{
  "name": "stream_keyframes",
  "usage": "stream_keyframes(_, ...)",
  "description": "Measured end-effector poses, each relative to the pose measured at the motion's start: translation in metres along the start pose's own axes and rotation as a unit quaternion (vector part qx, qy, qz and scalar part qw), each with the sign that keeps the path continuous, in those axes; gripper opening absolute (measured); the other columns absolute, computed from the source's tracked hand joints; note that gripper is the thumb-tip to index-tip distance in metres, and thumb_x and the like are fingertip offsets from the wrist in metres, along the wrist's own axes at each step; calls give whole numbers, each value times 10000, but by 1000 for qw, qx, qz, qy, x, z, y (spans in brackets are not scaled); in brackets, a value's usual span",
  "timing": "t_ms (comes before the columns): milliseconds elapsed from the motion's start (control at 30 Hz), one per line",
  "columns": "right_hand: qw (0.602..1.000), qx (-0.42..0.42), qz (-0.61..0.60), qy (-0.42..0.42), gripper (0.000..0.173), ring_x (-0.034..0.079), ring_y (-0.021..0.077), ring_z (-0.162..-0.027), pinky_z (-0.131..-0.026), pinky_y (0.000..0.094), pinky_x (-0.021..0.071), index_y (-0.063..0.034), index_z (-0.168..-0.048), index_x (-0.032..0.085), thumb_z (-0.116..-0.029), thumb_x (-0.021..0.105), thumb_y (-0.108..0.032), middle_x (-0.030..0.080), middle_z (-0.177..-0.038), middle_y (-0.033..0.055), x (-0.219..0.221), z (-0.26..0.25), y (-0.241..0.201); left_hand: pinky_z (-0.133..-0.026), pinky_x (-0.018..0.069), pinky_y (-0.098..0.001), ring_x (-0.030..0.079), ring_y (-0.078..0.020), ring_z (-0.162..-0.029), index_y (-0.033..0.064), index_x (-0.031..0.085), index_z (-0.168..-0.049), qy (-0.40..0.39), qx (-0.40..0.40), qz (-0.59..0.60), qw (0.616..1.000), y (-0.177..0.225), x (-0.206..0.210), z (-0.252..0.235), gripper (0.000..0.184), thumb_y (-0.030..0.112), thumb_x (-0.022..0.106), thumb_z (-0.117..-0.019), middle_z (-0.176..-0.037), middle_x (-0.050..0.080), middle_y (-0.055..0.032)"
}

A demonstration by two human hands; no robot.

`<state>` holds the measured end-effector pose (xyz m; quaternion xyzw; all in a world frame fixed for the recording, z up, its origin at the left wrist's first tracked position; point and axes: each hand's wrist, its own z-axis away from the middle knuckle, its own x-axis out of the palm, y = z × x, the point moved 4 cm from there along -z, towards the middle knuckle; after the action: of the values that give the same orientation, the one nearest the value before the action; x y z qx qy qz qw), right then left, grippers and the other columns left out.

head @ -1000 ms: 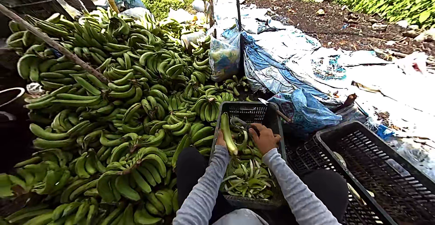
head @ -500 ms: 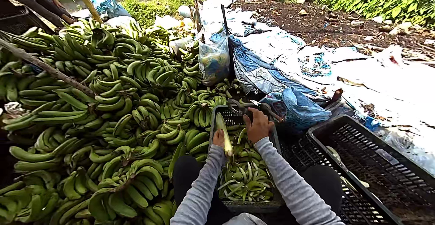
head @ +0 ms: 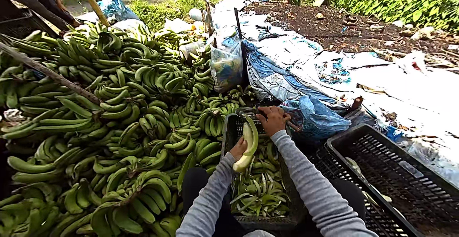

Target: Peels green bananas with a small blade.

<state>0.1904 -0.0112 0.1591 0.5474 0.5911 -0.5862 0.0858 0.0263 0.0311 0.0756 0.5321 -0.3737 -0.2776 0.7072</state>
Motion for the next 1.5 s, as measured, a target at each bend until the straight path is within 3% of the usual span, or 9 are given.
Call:
stream_keyframes(333,994,68,-80,42,379,601,523,-1133,-916,749,361,-88,-1258,741,-1012,601,-340,716,-1141,223,55,128,2,-1123,399,-310,504,-375,-1357,-243,79,-1492,673,197,-118,703,28,-24,-3,667,96,450,-1053,-1435,410,-452)
stream_keyframes(500,997,-21,-61,-43,373,556,478,-1266,-1051,733,281,-107,-1294,724,-1038,581,-337,694,-1245,217,24,43,-3,-980,461,-227,573,-118,-1132,-122,345,-1449,232,133,21,963,29,-18,-6,457,179,310,-1107,-1288,576,-216)
stream_keyframes(567,985,-36,9,-166,392,525,455,-1309,-1108,707,241,-143,-1353,685,-1078,522,-369,667,-1312,209,15,-5,-6,-635,566,-212,679,-67,-764,43,490,-1271,-59,103,94,989,13,-4,-8,529,494,489,-994,-959,709,-19)
stream_keyframes(633,956,-67,128,-254,416,568,409,-1297,-1122,690,268,-190,-1345,691,-1089,468,-430,692,-1308,160,15,-38,-7,-809,590,-263,700,-57,-905,20,348,-1423,-208,83,32,974,15,15,4,830,588,668,-910,-1081,706,42)
stream_keyframes(767,972,-43,107,-205,386,567,441,-1265,-1089,712,289,-174,-1327,695,-1064,542,-413,683,-1278,200,11,-34,-1,-868,602,-363,709,-169,-947,-59,78,-1507,48,94,89,990,6,1,1,629,118,441,-1025,-1116,652,-108)
stream_keyframes(1000,992,42,-76,-88,462,520,525,-1269,-1012,738,322,-42,-1376,629,-1042,542,-348,634,-1295,269,74,99,23,-1150,345,-523,445,-409,-1400,-139,421,-1443,581,-110,157,791,2,-30,-10,624,385,283,-1134,-1486,444,-343)
stream_keyframes(1233,998,19,-13,-61,402,540,505,-1264,-1022,715,331,-112,-1331,695,-1061,524,-355,667,-1249,252,61,80,11,-1066,437,-450,579,-324,-1218,-119,464,-1409,409,-90,89,904,-4,-21,-14,496,273,326,-1138,-1339,565,-306)
stream_keyframes(1400,910,47,181,-371,568,531,411,-1356,-1125,685,273,-129,-1405,612,-1115,289,-495,630,-1393,202,34,5,17,-927,548,-265,678,-22,-1013,17,510,-1343,-200,111,-9,974,-16,-13,6,730,524,737,-868,-1130,716,72)
stream_keyframes(1500,918,89,172,-346,584,543,421,-1345,-1112,688,310,-111,-1404,611,-1114,283,-498,630,-1392,209,25,7,31,-843,594,-291,710,-81,-924,-49,368,-1458,-193,90,16,977,-16,-20,13,843,511,685,-913,-1122,715,15)
